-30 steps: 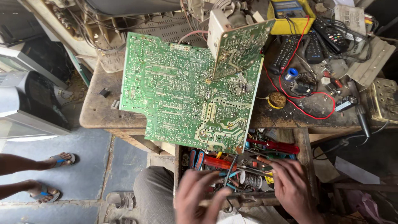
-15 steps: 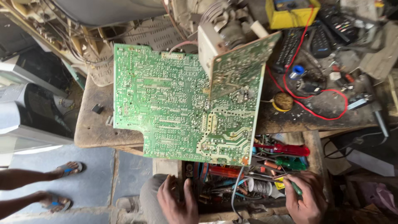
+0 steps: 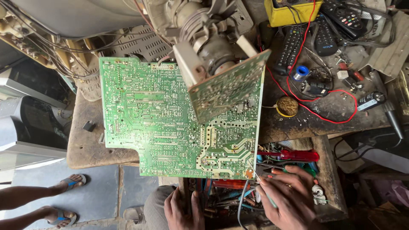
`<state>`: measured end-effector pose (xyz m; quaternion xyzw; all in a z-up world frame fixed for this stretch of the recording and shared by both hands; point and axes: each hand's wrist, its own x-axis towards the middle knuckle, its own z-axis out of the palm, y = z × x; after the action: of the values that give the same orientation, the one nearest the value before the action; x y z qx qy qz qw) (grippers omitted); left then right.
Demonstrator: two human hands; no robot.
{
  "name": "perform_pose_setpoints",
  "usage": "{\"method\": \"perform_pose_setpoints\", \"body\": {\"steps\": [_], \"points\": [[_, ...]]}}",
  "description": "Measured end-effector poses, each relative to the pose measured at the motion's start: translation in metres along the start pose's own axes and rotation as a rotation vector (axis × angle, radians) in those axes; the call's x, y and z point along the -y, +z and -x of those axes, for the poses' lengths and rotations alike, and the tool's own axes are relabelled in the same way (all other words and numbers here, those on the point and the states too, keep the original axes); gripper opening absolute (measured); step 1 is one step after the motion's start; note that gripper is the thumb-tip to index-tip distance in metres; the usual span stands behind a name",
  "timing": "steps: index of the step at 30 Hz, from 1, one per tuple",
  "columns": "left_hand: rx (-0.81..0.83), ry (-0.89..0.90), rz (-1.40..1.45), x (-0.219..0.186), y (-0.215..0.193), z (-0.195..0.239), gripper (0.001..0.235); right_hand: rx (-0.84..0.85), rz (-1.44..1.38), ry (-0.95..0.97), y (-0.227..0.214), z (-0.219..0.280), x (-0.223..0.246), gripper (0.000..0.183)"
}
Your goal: The person uses a soldering iron and a screwdriver to work on a green circuit board placed on a cluttered workbench. They repeatedly apply the soldering iron to specific points on the board and use the screwdriver to adjust components.
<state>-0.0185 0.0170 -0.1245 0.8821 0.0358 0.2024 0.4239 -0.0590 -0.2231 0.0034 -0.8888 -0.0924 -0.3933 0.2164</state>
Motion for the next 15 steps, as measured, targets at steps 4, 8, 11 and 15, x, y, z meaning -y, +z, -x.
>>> {"method": "perform_pose_setpoints", "body": {"steps": [4,8,11,15], "points": [[0.019,-0.005,-0.077,0.003,0.001,-0.001,0.052,-0.053,0.012,-0.027,0.004,-0.020,0.004,0.040],[0.015,0.021,-0.051,0.003,0.001,-0.001,0.051,-0.082,0.007,-0.042,0.013,-0.027,0.003,0.040],[0.021,-0.001,-0.039,0.004,0.001,-0.002,0.050,-0.082,0.004,-0.053,0.015,-0.022,-0.002,0.039],[0.049,-0.047,-0.052,0.007,0.001,0.001,0.050,-0.082,-0.041,-0.009,0.008,-0.011,-0.012,0.036]]}}
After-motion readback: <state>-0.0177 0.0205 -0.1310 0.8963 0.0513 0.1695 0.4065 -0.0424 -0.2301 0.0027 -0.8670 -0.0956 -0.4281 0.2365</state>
